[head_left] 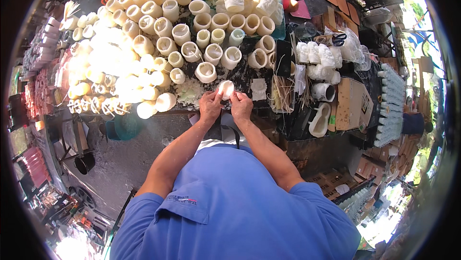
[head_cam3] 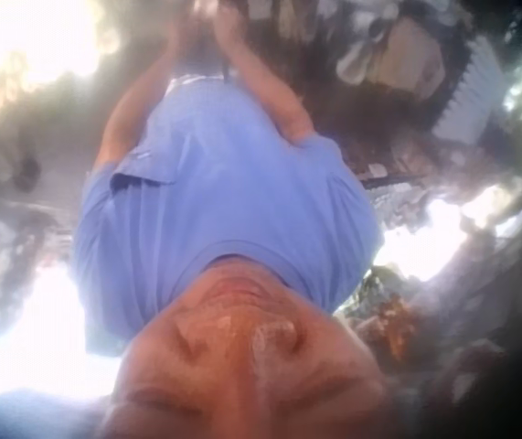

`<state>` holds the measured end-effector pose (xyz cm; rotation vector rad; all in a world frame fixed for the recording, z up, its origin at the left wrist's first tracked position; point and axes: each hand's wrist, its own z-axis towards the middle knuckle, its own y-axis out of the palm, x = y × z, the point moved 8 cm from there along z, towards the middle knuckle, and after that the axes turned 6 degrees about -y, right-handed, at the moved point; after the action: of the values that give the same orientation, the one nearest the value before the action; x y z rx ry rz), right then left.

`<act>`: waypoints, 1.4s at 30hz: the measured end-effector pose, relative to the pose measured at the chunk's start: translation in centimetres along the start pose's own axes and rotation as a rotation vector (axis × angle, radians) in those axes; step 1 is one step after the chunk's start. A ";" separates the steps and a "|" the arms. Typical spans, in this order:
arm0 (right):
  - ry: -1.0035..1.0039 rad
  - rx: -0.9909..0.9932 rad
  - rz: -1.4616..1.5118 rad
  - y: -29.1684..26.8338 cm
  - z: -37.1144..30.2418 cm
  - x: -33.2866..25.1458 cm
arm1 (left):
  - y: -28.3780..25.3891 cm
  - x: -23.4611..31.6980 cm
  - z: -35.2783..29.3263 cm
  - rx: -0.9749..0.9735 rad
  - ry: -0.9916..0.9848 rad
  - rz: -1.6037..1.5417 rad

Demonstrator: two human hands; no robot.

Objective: The person repeatedly picks up white cylindrical candle bodies and white wick bundles, inserts the wicks into the candle bodies, and places the assembled candles on a table. The person occasionally retrieves more wicks from a green container on the floor.

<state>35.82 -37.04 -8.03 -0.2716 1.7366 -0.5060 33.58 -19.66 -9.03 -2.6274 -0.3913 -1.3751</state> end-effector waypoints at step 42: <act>0.135 -0.027 0.202 1.1 2.7 0.5 | -0.4 5.4 1.2 0.006 0.336 0.529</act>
<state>38.40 -36.77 -9.44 -0.0804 1.8797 -0.3608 37.32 -18.14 -5.23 -2.1938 0.3190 -1.5553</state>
